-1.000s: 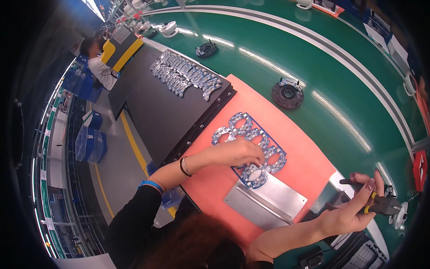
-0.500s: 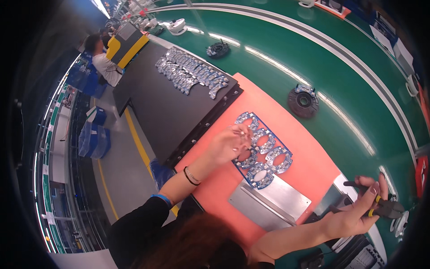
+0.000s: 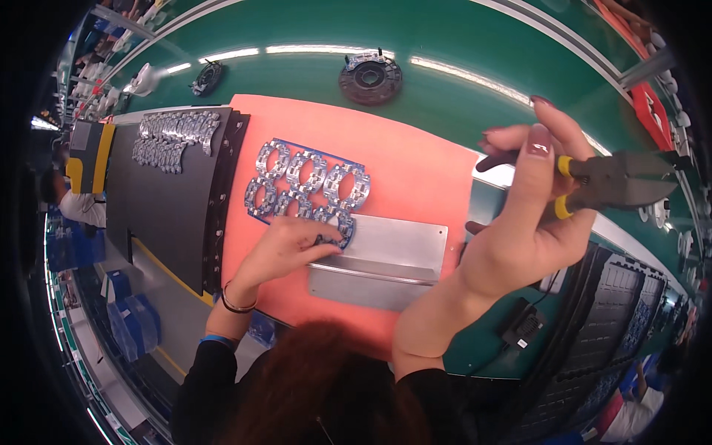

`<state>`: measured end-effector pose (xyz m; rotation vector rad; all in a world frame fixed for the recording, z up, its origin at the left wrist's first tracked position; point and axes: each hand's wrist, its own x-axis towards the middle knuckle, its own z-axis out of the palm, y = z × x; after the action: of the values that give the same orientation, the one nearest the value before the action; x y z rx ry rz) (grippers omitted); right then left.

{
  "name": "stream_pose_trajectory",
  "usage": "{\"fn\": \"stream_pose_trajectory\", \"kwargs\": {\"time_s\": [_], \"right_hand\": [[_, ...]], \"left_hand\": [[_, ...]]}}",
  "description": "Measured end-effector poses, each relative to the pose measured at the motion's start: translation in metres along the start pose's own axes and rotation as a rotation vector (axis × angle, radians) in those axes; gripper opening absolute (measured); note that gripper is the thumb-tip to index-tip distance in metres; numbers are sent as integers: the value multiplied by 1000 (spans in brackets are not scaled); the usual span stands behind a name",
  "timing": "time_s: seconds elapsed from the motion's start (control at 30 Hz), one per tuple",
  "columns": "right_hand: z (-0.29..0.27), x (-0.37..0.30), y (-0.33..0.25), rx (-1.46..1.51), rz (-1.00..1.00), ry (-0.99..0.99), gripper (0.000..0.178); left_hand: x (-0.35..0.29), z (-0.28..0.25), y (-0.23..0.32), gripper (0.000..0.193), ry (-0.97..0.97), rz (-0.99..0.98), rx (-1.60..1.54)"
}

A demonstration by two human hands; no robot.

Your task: Assembling and processing electronic circuit board components on a factory production line.

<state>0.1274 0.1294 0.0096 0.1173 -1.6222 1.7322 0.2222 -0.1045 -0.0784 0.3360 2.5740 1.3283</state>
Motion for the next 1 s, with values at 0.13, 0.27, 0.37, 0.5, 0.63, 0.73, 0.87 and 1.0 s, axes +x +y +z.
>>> {"fn": "stream_pose_trajectory", "kwargs": {"time_s": [0.13,0.27,0.37,0.5,0.63,0.73,0.87,1.0], "right_hand": [[-7,6,0,-35,31,-31,26],[-24,1,2,-240,72,-59,23],[-2,-7,4,-124,-11,-108,15],[-17,-4,-5,-46,10,-119,24],[-25,0,-1,-52,-11,-61,26],[-21,4,0,-83,-6,-58,26],[-13,5,5,-85,-17,-59,27],[-10,3,2,-80,-28,-76,30]], "left_hand": [[14,0,-9,19,-45,140,106],[19,6,-19,17,-201,143,155],[-2,-14,-16,16,-202,-90,138],[4,-15,-4,20,-263,-82,127],[8,-14,-7,21,-282,-7,185],[12,-13,-1,19,-241,42,184],[12,-12,-2,15,-204,67,199],[7,-11,-11,13,-152,121,205]]}}
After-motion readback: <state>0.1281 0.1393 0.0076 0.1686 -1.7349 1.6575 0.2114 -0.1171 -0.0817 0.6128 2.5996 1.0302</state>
